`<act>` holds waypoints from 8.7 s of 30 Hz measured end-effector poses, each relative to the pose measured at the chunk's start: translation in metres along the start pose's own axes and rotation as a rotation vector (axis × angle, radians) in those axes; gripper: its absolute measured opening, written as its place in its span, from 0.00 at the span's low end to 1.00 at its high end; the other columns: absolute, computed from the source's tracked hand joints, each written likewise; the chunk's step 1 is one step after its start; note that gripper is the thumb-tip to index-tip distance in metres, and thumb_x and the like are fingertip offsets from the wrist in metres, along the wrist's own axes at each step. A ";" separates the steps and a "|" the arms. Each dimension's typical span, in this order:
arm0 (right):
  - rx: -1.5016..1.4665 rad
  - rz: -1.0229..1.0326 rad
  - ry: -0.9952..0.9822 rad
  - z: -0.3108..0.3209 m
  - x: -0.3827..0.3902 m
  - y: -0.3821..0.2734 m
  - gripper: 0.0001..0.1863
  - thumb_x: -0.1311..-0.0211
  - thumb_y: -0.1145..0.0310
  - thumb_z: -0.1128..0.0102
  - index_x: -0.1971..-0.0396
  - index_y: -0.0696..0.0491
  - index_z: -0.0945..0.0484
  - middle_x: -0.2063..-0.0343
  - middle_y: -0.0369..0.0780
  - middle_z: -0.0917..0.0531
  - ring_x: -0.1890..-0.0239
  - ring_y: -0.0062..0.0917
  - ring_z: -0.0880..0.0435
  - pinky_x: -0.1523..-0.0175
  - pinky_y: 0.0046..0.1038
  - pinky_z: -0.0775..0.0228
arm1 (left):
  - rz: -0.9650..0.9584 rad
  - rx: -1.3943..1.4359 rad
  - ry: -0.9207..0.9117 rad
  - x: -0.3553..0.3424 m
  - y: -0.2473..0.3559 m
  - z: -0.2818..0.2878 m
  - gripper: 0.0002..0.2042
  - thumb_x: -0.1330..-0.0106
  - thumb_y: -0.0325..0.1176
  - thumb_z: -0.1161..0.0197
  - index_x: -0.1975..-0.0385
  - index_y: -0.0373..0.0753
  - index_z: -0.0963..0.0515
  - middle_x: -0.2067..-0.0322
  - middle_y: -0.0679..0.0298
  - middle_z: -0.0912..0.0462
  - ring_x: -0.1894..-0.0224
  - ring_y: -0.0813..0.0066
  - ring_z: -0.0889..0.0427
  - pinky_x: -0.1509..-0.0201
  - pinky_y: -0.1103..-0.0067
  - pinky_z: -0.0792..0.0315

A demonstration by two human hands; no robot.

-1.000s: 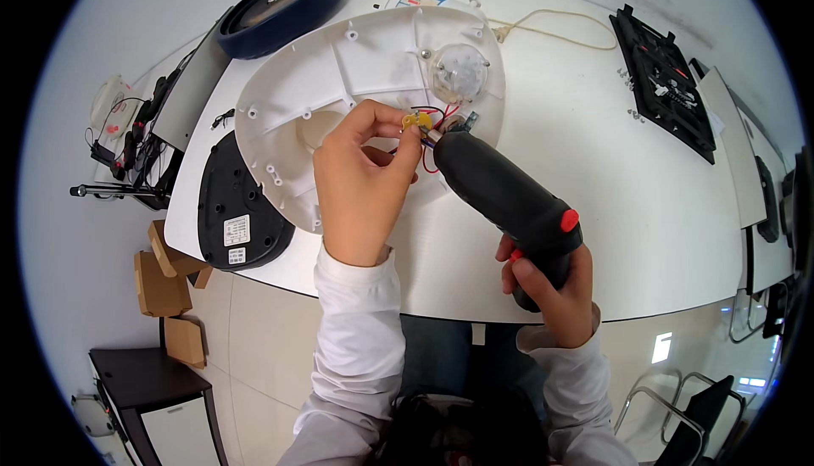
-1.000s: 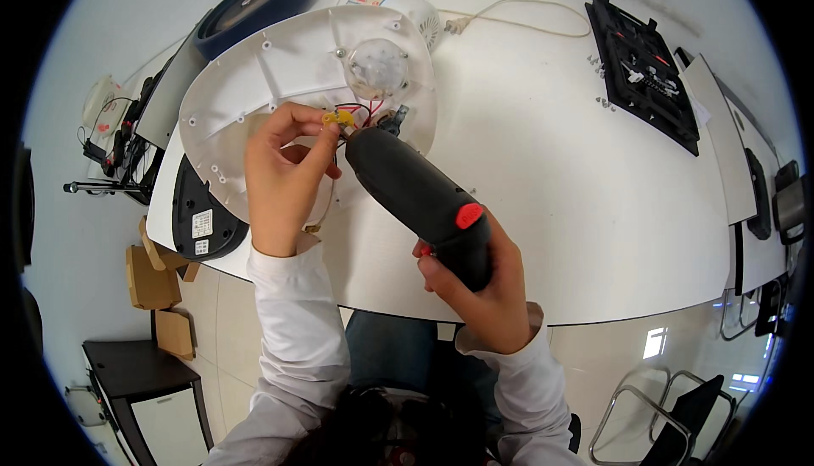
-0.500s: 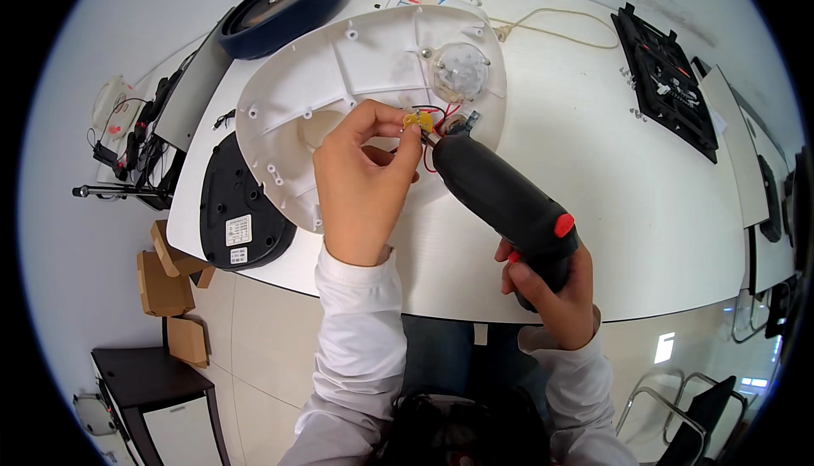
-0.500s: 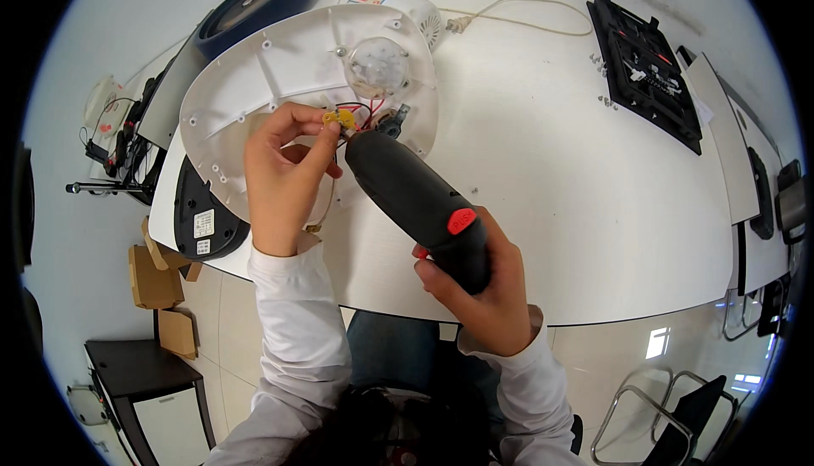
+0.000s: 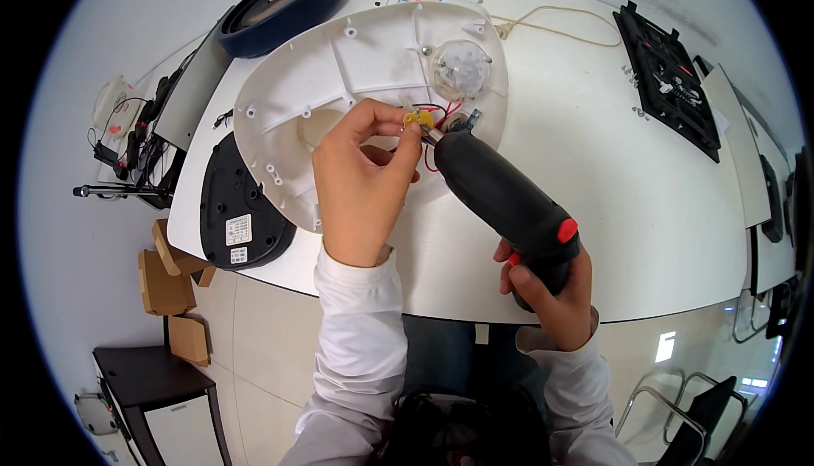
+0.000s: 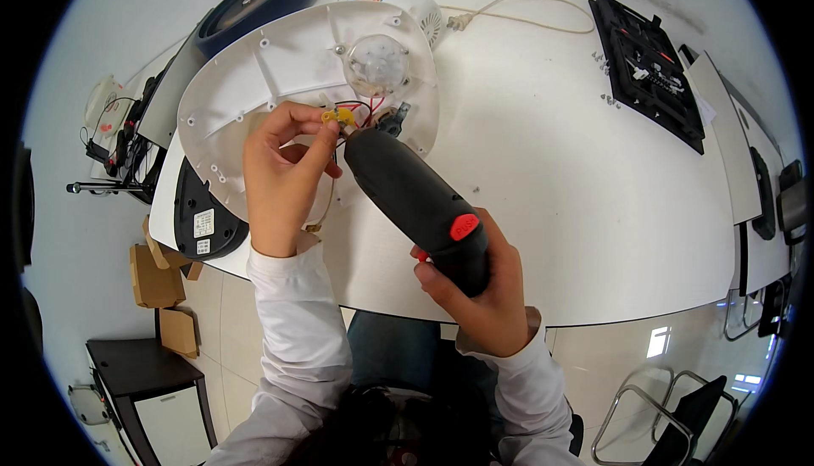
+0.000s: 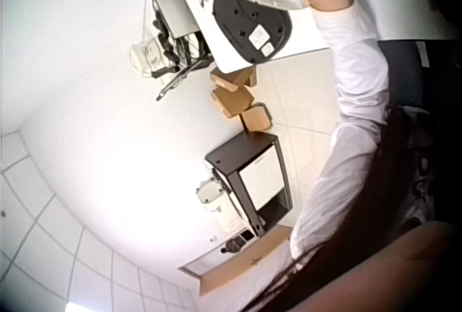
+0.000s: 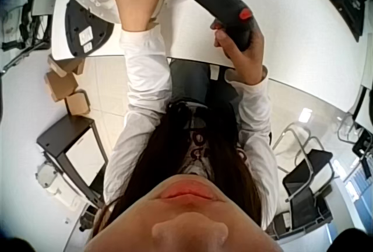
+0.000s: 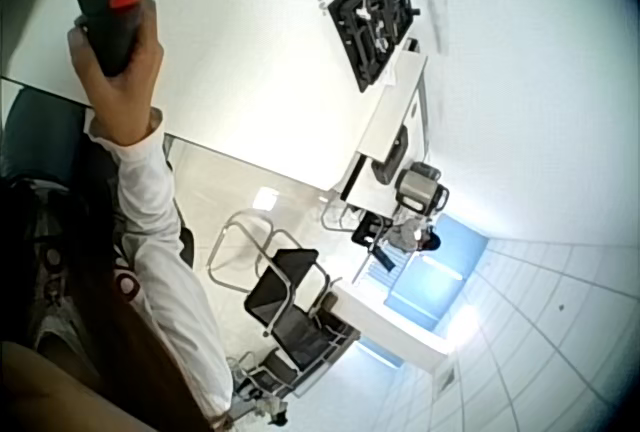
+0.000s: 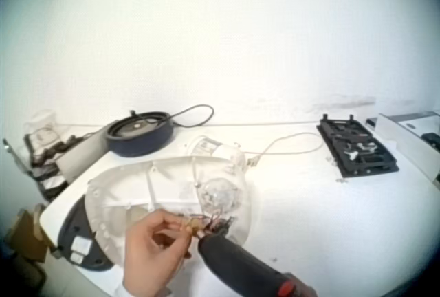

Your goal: The person repairs an electronic device by connecting wires to a yellow connector and securing them with a hot glue gun. They repeatedly apply glue to the connector and wires inside a white plastic housing, then set the glue gun down and continue adjusting the wiring.

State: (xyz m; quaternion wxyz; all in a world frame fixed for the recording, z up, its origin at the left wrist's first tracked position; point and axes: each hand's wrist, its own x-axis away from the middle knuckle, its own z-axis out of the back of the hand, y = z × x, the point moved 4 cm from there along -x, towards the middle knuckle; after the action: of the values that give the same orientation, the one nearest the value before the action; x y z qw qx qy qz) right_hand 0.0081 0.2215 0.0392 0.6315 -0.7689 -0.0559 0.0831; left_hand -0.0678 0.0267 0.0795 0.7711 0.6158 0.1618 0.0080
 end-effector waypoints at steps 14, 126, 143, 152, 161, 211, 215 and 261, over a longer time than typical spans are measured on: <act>0.042 -0.032 0.028 -0.002 0.001 -0.006 0.19 0.45 0.72 0.35 0.55 0.59 0.29 0.68 0.38 0.18 0.69 0.18 0.23 0.61 0.23 0.30 | -0.008 0.010 0.005 0.000 0.000 -0.001 0.04 0.37 0.25 0.38 0.67 0.31 0.23 0.71 0.63 0.19 0.80 0.80 0.24 0.78 0.84 0.29; 0.001 0.099 0.395 0.067 0.036 -0.006 0.22 0.34 0.60 0.46 0.49 0.60 0.32 0.65 0.42 0.22 0.77 0.21 0.25 0.70 0.23 0.33 | -0.079 0.009 0.057 0.005 -0.011 0.006 0.08 0.36 0.29 0.38 0.61 0.32 0.20 0.71 0.61 0.16 0.84 0.80 0.23 0.80 0.84 0.32; -0.125 0.105 0.385 0.100 0.049 0.003 0.21 0.32 0.58 0.47 0.47 0.58 0.31 0.66 0.40 0.23 0.77 0.20 0.27 0.71 0.21 0.34 | -0.033 0.169 -0.014 -0.003 -0.025 0.011 0.08 0.36 0.26 0.39 0.61 0.31 0.20 0.70 0.60 0.16 0.85 0.80 0.23 0.83 0.84 0.32; -0.132 0.112 0.372 0.099 0.049 -0.001 0.21 0.32 0.59 0.47 0.48 0.58 0.31 0.67 0.40 0.23 0.77 0.20 0.26 0.71 0.21 0.34 | -0.049 0.092 0.019 -0.001 -0.021 0.007 0.09 0.37 0.27 0.39 0.60 0.32 0.21 0.70 0.61 0.15 0.84 0.79 0.20 0.83 0.84 0.31; -0.104 0.134 0.393 0.099 0.049 -0.001 0.23 0.32 0.57 0.46 0.46 0.59 0.31 0.67 0.39 0.24 0.79 0.19 0.26 0.74 0.19 0.36 | -0.033 0.059 0.049 0.001 -0.015 0.005 0.09 0.39 0.30 0.36 0.61 0.33 0.21 0.71 0.62 0.16 0.84 0.78 0.19 0.82 0.84 0.29; 1.154 0.305 0.486 0.093 0.067 -0.036 0.26 0.48 0.73 0.37 0.48 0.60 0.31 0.64 0.47 0.19 0.67 0.35 0.18 0.59 0.29 0.26 | -0.134 0.362 0.137 0.046 -0.094 0.074 0.27 0.31 0.30 0.45 0.34 0.34 0.44 0.39 0.59 0.34 0.39 0.74 0.34 0.36 0.79 0.42; 1.439 0.373 0.422 0.094 0.067 -0.035 0.27 0.49 0.70 0.33 0.48 0.59 0.30 0.61 0.48 0.21 0.65 0.44 0.18 0.61 0.35 0.25 | -0.130 0.348 0.165 0.052 -0.089 0.075 0.25 0.30 0.29 0.46 0.35 0.33 0.41 0.43 0.58 0.29 0.43 0.75 0.31 0.39 0.80 0.38; 1.246 0.268 0.313 0.030 -0.031 0.008 0.06 0.42 0.76 0.40 0.64 0.56 0.22 0.63 0.39 0.23 0.65 0.32 0.20 0.60 0.29 0.28 | -0.208 0.379 0.116 0.060 -0.072 0.075 0.28 0.36 0.24 0.39 0.36 0.29 0.39 0.48 0.57 0.25 0.49 0.76 0.26 0.45 0.81 0.34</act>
State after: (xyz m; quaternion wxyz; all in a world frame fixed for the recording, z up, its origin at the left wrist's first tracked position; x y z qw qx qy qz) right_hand -0.0283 0.2428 0.0270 0.9435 -0.2623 0.1915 0.0653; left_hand -0.0046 -0.0493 0.0103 0.6276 0.7282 0.2673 -0.0667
